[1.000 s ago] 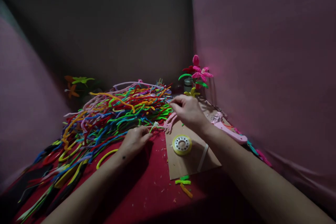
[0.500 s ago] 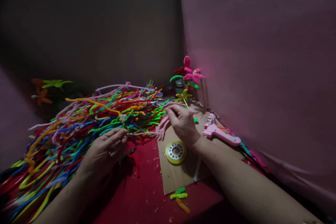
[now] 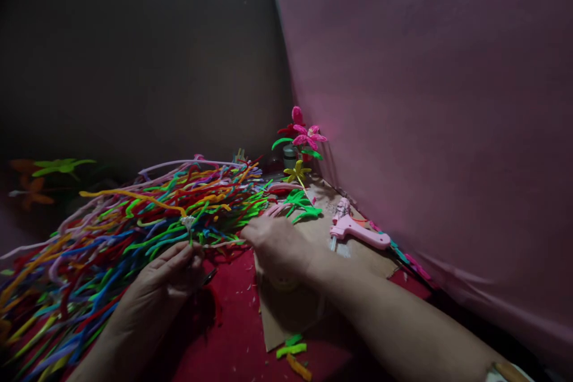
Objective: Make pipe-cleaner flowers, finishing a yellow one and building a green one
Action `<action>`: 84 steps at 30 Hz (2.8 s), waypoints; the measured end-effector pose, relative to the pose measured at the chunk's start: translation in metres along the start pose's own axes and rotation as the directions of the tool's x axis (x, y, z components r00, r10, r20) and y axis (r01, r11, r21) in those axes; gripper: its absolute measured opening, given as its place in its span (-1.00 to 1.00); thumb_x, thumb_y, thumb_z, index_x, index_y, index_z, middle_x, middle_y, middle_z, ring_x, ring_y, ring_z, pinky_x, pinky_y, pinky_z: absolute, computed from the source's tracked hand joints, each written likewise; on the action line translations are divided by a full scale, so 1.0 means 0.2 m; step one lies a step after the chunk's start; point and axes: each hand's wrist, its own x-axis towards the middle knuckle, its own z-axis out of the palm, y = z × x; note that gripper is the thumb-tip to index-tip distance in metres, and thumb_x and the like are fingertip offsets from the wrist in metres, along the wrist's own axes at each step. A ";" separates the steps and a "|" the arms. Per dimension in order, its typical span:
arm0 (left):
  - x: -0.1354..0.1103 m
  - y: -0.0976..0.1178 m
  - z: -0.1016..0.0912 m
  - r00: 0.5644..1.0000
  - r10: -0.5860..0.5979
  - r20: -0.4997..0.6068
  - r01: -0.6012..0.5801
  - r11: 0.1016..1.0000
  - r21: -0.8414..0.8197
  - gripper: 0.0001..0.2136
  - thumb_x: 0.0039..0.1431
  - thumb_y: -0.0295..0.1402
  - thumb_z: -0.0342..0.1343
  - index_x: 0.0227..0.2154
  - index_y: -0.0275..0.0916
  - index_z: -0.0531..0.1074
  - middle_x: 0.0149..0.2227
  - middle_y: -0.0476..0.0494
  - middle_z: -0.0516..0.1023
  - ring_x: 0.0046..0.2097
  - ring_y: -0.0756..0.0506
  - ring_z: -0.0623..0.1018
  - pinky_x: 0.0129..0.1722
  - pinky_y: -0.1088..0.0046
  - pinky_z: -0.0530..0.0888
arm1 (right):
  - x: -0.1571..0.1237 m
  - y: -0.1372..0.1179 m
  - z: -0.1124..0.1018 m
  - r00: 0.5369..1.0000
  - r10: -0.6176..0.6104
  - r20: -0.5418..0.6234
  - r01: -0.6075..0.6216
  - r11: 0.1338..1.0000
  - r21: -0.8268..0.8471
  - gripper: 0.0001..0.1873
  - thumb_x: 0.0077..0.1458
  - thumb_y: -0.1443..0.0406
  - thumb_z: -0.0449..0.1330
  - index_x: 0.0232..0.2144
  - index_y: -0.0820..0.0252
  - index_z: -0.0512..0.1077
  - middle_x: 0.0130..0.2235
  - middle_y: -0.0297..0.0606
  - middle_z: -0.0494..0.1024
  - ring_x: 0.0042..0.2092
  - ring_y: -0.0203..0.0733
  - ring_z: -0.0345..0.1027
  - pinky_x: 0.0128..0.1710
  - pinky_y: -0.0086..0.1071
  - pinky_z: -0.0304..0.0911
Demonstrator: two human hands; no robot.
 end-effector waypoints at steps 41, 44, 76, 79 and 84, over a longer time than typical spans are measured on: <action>-0.14 -0.03 0.07 0.912 -0.276 0.305 0.241 0.959 0.148 -0.86 -0.03 -0.36 0.17 -0.55 -0.31 0.35 -0.72 0.19 -0.01 -0.69 0.18 -0.06 -0.69 0.63 -0.02 | -0.02 -0.14 0.01 0.865 -0.400 -0.303 0.359 0.915 -0.184 -0.73 0.16 0.41 -0.13 -0.33 0.31 0.37 -0.34 -0.11 0.49 -0.25 -0.14 0.29 -0.20 -0.21 0.18; -0.14 -0.03 0.08 0.921 -0.268 0.282 0.221 0.957 0.186 -0.85 -0.06 -0.36 0.19 -0.55 -0.33 0.37 -0.71 0.16 0.06 -0.70 0.19 -0.03 -0.71 0.63 -0.07 | -0.03 -0.14 0.03 0.893 -0.296 -0.340 0.301 0.953 -0.040 -0.80 0.12 0.41 -0.06 -0.28 0.32 0.35 -0.32 -0.09 0.48 -0.22 -0.13 0.29 -0.20 -0.20 0.20; -0.12 0.00 0.08 0.987 -0.136 0.088 0.125 0.985 0.123 -0.75 -0.19 -0.37 0.27 -0.39 -0.27 0.40 -0.59 0.00 0.44 -0.74 0.22 0.11 -0.75 0.69 -0.02 | -0.52 0.24 -0.13 0.805 0.582 -0.118 -0.580 0.728 -0.367 -0.56 0.01 0.36 0.01 -0.02 0.41 0.25 -0.14 0.06 0.40 -0.18 0.03 0.23 -0.21 -0.16 0.19; -0.11 0.00 0.07 0.987 -0.120 0.109 0.106 0.986 0.126 -0.75 -0.18 -0.34 0.27 -0.39 -0.28 0.41 -0.62 0.01 0.42 -0.73 0.20 0.14 -0.74 0.69 -0.02 | -0.59 0.27 -0.10 0.791 0.611 -0.027 -0.558 0.702 -0.443 -0.49 0.03 0.33 -0.01 0.04 0.46 0.17 -0.19 0.06 0.42 -0.21 0.02 0.22 -0.27 -0.20 0.18; -0.10 -0.01 0.07 0.972 -0.071 0.223 0.064 0.997 0.039 -0.83 -0.10 -0.37 0.23 -0.45 -0.32 0.38 -0.62 0.08 0.33 -0.72 0.24 0.07 -0.72 0.69 -0.04 | -0.64 0.29 -0.07 0.807 0.589 -0.046 -0.552 0.724 -0.414 -0.52 0.01 0.34 -0.01 0.01 0.49 0.20 -0.22 0.05 0.43 -0.23 0.01 0.23 -0.24 -0.19 0.20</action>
